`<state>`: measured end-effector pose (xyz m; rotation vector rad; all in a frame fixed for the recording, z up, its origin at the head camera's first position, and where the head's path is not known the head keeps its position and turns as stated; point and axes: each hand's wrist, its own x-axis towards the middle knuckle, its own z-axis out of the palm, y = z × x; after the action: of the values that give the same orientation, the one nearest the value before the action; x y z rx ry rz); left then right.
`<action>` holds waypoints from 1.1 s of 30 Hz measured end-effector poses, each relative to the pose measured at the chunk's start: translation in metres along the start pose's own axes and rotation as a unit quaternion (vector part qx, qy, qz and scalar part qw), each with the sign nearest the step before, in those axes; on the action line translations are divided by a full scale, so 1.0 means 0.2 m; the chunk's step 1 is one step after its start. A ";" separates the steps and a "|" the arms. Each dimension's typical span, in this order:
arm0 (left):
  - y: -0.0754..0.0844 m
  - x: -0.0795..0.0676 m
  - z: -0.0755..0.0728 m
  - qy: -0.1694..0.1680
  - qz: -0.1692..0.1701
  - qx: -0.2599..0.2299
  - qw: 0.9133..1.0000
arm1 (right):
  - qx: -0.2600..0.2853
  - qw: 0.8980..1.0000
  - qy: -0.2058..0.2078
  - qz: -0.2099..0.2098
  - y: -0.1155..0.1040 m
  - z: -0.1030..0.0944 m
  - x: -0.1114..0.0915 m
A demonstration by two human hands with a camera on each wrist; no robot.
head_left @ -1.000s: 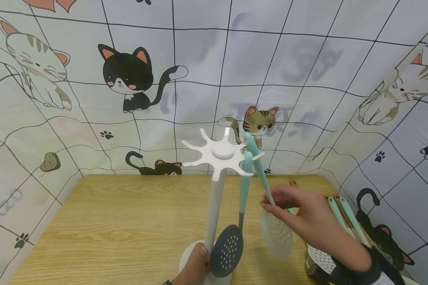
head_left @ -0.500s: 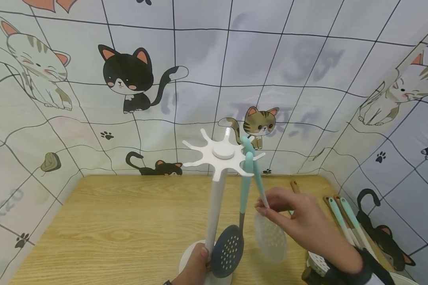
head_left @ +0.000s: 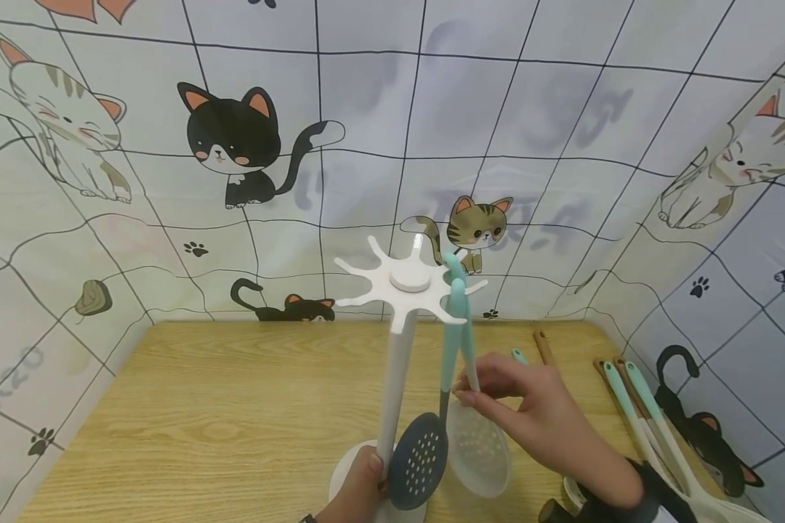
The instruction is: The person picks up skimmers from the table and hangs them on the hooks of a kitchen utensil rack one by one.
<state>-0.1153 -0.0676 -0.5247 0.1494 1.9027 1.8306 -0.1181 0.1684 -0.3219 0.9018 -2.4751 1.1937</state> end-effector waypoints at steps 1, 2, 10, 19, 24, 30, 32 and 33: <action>0.00 0.00 0.00 -0.001 0.008 0.004 1.000 | 0.005 1.000 -0.001 0.001 0.00 0.01 0.00; 0.00 0.00 0.00 -0.002 0.011 0.002 1.000 | 0.010 1.000 -0.002 0.003 0.01 0.02 -0.01; 0.01 -0.03 0.01 0.024 -0.060 -0.005 0.998 | 0.028 1.000 0.007 -0.006 0.03 0.08 -0.02; 0.00 -0.02 0.01 0.015 -0.029 -0.004 0.999 | 0.028 0.998 -0.003 0.059 0.07 0.15 -0.07; 0.00 -0.01 0.01 0.008 -0.015 0.010 1.000 | 0.009 0.995 -0.006 0.095 0.10 0.18 -0.11; 0.00 -0.01 0.01 0.005 -0.016 0.007 1.000 | 0.026 0.988 -0.023 0.152 0.13 0.19 -0.17; -0.01 -0.01 0.00 0.006 -0.020 0.004 1.000 | 0.036 0.985 -0.027 0.166 0.14 0.19 -0.18; -0.01 0.00 0.00 0.006 -0.015 0.003 1.000 | 0.040 0.984 -0.031 0.172 0.14 0.19 -0.19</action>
<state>-0.1144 -0.0674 -0.5258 0.1132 1.9092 1.8096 -0.1050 0.1679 -0.3814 0.5486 -2.7281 1.3979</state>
